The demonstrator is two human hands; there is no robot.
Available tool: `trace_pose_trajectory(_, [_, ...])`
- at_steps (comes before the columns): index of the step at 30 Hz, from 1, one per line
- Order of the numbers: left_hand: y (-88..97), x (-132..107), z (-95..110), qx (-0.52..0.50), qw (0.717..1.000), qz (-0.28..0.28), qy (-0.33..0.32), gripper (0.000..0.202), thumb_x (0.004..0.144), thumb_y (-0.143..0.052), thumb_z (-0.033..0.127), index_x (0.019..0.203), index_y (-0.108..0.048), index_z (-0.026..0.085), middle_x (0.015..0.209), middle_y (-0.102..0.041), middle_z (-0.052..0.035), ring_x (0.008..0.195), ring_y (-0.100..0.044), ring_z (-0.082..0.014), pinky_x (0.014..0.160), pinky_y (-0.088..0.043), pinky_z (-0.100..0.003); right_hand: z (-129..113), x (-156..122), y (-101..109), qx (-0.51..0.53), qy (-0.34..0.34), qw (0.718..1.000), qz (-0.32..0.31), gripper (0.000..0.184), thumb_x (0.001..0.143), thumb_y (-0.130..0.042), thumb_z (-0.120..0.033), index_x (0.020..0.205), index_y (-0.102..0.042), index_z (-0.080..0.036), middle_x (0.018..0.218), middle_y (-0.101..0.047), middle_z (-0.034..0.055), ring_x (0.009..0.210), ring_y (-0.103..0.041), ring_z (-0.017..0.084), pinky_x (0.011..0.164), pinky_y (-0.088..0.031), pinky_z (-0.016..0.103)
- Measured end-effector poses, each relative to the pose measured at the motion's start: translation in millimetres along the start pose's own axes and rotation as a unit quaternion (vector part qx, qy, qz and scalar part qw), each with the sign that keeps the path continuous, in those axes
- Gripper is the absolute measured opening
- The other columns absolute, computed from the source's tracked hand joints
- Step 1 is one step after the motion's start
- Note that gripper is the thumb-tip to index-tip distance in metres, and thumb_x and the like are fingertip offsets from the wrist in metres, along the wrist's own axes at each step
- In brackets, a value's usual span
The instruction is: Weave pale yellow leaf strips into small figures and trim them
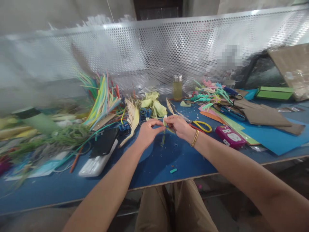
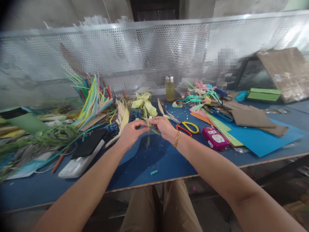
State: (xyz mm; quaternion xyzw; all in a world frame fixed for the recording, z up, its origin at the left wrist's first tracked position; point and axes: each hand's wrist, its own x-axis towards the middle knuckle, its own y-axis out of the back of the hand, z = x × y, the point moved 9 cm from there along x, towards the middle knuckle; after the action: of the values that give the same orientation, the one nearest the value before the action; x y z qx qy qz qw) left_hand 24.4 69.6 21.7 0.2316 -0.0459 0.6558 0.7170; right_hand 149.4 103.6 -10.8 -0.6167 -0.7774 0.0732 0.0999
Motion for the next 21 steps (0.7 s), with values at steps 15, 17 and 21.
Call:
trace_pose_trajectory(15, [-0.5,-3,-15,-0.062,0.994,0.009,0.084,0.029,0.053,-0.085,0.038,0.069,-0.073,0.017,0.068,-0.067,-0.0016,0.064,-0.055,-0.0147,0.067,-0.040,-0.029,5,1,-4,0.009,0.010,1.000,-0.013,0.034,0.060,-0.077,-0.040,0.055,-0.052,-0.017,0.051,-0.045,-0.0051,0.051,-0.039,0.007,0.053,-0.032,0.025])
trace_pose_trajectory(17, [2.2,-3,-17,-0.059,0.995,0.015,0.084,0.030,0.052,-0.085,0.039,0.068,-0.073,0.017,0.066,-0.066,-0.0013,0.063,-0.055,-0.0146,0.067,-0.040,-0.029,8,2,-7,0.010,-0.002,0.999,-0.032,0.035,0.061,-0.078,-0.041,0.056,-0.053,-0.017,0.052,-0.046,-0.0050,0.050,-0.039,0.007,0.052,-0.032,0.024])
trace_pose_trajectory(21, [16.0,-2,-28,-0.130,0.981,0.074,0.123,0.032,0.045,-0.088,0.035,0.066,-0.071,0.017,0.066,-0.067,-0.0015,0.065,-0.056,-0.0147,0.069,-0.042,-0.029,7,3,-3,0.007,-0.014,0.999,-0.051,0.035,0.074,-0.068,-0.052,0.075,-0.067,-0.017,0.071,-0.064,0.0023,0.063,-0.053,0.011,0.058,-0.040,0.025])
